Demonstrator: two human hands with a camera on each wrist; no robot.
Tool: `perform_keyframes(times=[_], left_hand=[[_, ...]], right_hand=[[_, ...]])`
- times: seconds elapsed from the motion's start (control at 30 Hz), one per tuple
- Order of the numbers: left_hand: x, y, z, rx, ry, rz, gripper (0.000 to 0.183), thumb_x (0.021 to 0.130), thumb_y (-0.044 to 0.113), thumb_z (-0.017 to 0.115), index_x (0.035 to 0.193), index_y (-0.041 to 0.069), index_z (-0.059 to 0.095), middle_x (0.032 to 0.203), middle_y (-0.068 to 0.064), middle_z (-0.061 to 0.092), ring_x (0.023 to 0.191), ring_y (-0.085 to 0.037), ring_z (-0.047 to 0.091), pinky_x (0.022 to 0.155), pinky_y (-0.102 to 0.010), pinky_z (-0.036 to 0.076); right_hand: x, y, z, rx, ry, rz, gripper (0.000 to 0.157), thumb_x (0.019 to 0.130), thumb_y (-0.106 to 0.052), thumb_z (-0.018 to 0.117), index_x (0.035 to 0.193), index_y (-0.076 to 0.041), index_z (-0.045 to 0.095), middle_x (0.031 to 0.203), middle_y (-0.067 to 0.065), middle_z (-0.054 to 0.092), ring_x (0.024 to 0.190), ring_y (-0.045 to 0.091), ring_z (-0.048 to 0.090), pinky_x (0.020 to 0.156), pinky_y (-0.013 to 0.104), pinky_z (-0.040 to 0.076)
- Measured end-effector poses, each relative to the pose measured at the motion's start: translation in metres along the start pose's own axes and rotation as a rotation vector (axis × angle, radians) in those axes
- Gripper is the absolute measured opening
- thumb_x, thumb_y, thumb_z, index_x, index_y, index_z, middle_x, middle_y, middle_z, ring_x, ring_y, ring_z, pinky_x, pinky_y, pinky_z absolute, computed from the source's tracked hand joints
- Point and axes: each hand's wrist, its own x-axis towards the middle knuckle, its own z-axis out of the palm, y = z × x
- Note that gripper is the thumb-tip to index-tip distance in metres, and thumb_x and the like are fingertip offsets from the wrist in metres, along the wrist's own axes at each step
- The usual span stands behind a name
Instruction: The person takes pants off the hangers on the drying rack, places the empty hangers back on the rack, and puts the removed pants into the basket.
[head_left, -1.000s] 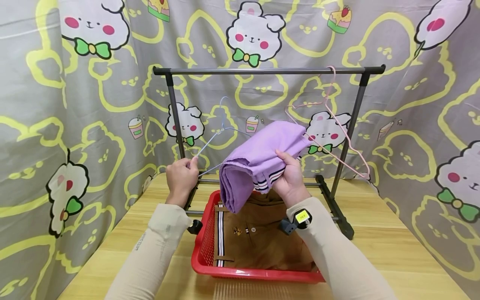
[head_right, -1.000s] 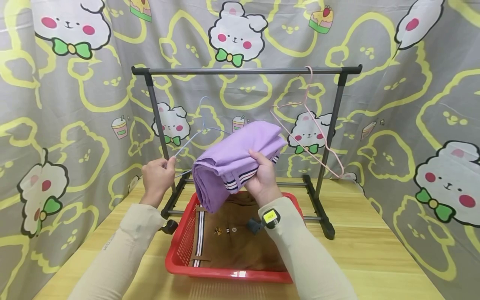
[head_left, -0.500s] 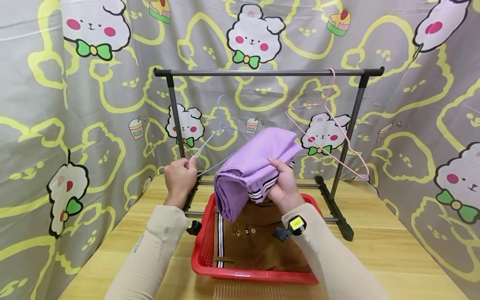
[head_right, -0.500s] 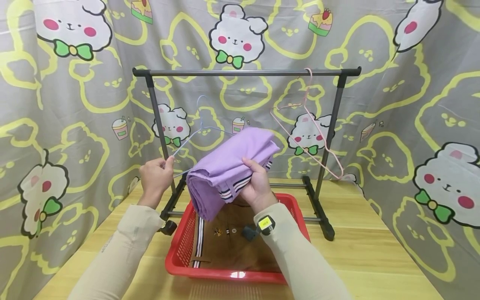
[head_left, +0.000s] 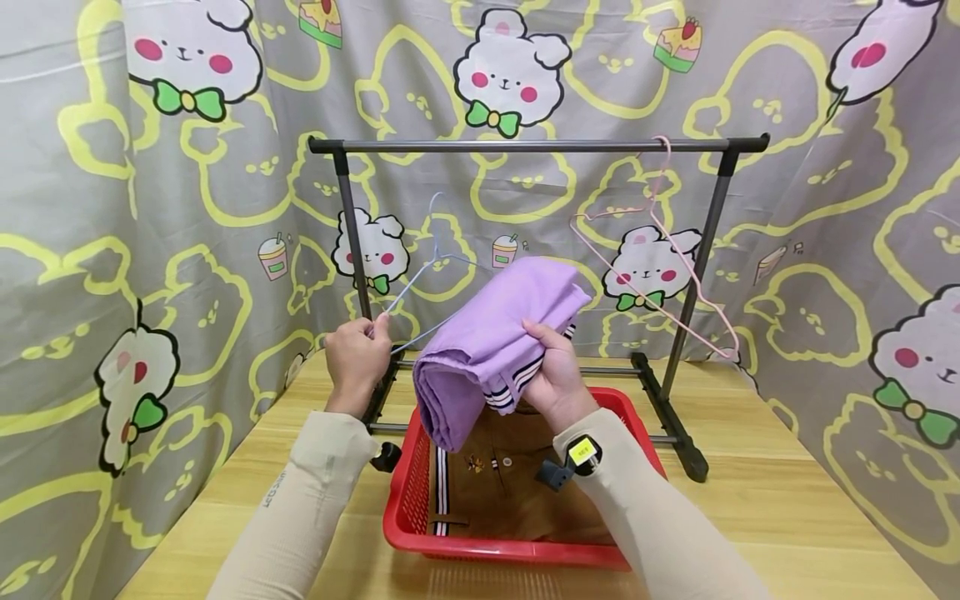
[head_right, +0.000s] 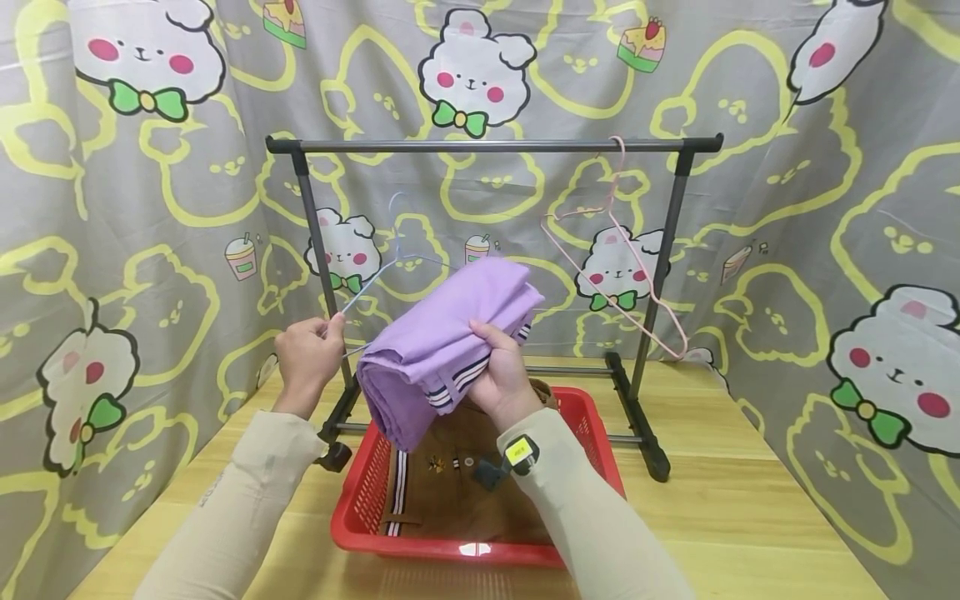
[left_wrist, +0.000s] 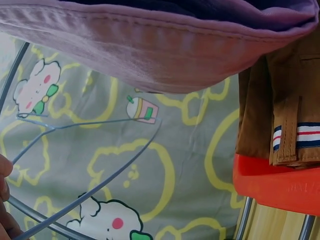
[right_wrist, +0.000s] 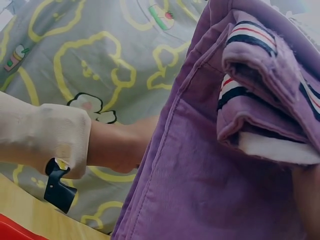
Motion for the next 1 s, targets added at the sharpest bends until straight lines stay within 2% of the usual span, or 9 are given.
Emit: perform_keyframes(times=[0.2, 0.3, 0.47, 0.53, 0.6, 0.7, 0.77, 0.9, 1.0], left_hand=[[0.000, -0.002, 0.001, 0.002, 0.009, 0.007, 0.045, 0.085, 0.029, 0.057, 0.047, 0.011, 0.041, 0.047, -0.006, 0.045, 0.053, -0.031, 0.047, 0.049, -0.038, 0.033], [0.000, -0.001, 0.001, 0.002, 0.011, 0.004, 0.045, 0.085, 0.029, 0.057, 0.047, 0.011, 0.042, 0.047, -0.006, 0.045, 0.053, -0.031, 0.047, 0.048, -0.038, 0.033], [0.000, -0.002, 0.001, 0.007, 0.013, -0.020, 0.045, 0.085, 0.030, 0.057, 0.047, 0.011, 0.042, 0.048, -0.007, 0.047, 0.055, -0.032, 0.049, 0.050, -0.040, 0.034], [0.001, -0.002, 0.001, 0.010, 0.014, -0.025, 0.044, 0.084, 0.030, 0.057, 0.047, 0.010, 0.044, 0.049, -0.008, 0.049, 0.056, -0.034, 0.050, 0.050, -0.041, 0.034], [0.001, -0.002, 0.001, 0.014, 0.013, -0.024, 0.043, 0.084, 0.030, 0.057, 0.048, 0.010, 0.045, 0.051, -0.009, 0.050, 0.057, -0.035, 0.051, 0.051, -0.042, 0.035], [0.000, -0.002, 0.001, 0.015, 0.017, -0.015, 0.042, 0.084, 0.030, 0.057, 0.049, 0.009, 0.047, 0.053, -0.010, 0.053, 0.059, -0.037, 0.052, 0.053, -0.043, 0.036], [0.000, -0.002, 0.001, 0.015, 0.018, -0.009, 0.042, 0.083, 0.030, 0.057, 0.049, 0.009, 0.047, 0.053, -0.011, 0.054, 0.060, -0.038, 0.052, 0.054, -0.044, 0.036], [0.000, -0.003, 0.002, 0.009, 0.020, -0.010, 0.043, 0.083, 0.030, 0.058, 0.047, 0.010, 0.046, 0.053, -0.012, 0.054, 0.061, -0.039, 0.051, 0.057, -0.044, 0.035], [0.000, -0.003, 0.003, 0.013, 0.020, -0.012, 0.044, 0.084, 0.031, 0.057, 0.047, 0.010, 0.046, 0.053, -0.011, 0.054, 0.061, -0.039, 0.051, 0.058, -0.044, 0.035]], right_hand=[[0.001, 0.006, -0.001, -0.009, -0.002, 0.013, 0.013, 0.093, -0.007, 0.030, 0.102, -0.008, 0.040, 0.094, 0.002, 0.056, 0.085, 0.014, 0.056, 0.082, 0.026, 0.042], [0.001, 0.008, -0.001, -0.007, -0.021, 0.019, 0.011, 0.092, -0.005, 0.038, 0.102, -0.007, 0.040, 0.095, 0.003, 0.056, 0.087, 0.014, 0.056, 0.083, 0.026, 0.042], [0.002, 0.012, -0.001, 0.017, -0.054, 0.036, 0.047, 0.069, -0.002, 0.071, 0.104, -0.006, 0.039, 0.098, 0.005, 0.055, 0.089, 0.017, 0.056, 0.084, 0.028, 0.042], [0.003, 0.014, 0.000, 0.018, -0.061, 0.045, 0.059, 0.059, -0.004, 0.077, 0.104, -0.006, 0.039, 0.098, 0.005, 0.055, 0.089, 0.017, 0.056, 0.084, 0.029, 0.042], [0.003, 0.017, 0.001, 0.011, -0.064, 0.047, 0.061, 0.057, -0.005, 0.078, 0.104, -0.006, 0.039, 0.098, 0.005, 0.055, 0.090, 0.017, 0.056, 0.084, 0.029, 0.042], [0.003, 0.021, 0.002, 0.008, -0.060, 0.050, 0.060, 0.057, -0.005, 0.077, 0.104, -0.006, 0.039, 0.098, 0.005, 0.055, 0.089, 0.017, 0.057, 0.084, 0.029, 0.042], [0.003, 0.023, 0.003, -0.003, -0.054, 0.046, 0.046, 0.068, -0.002, 0.070, 0.103, -0.006, 0.040, 0.097, 0.005, 0.056, 0.088, 0.017, 0.057, 0.084, 0.028, 0.042], [0.003, 0.026, 0.001, -0.024, -0.053, 0.067, 0.045, 0.068, -0.003, 0.071, 0.101, -0.006, 0.042, 0.095, 0.004, 0.057, 0.087, 0.016, 0.058, 0.082, 0.027, 0.043], [0.003, 0.028, -0.003, -0.060, -0.050, 0.099, 0.036, 0.075, -0.002, 0.065, 0.102, -0.006, 0.042, 0.095, 0.004, 0.057, 0.087, 0.016, 0.058, 0.082, 0.028, 0.043]])
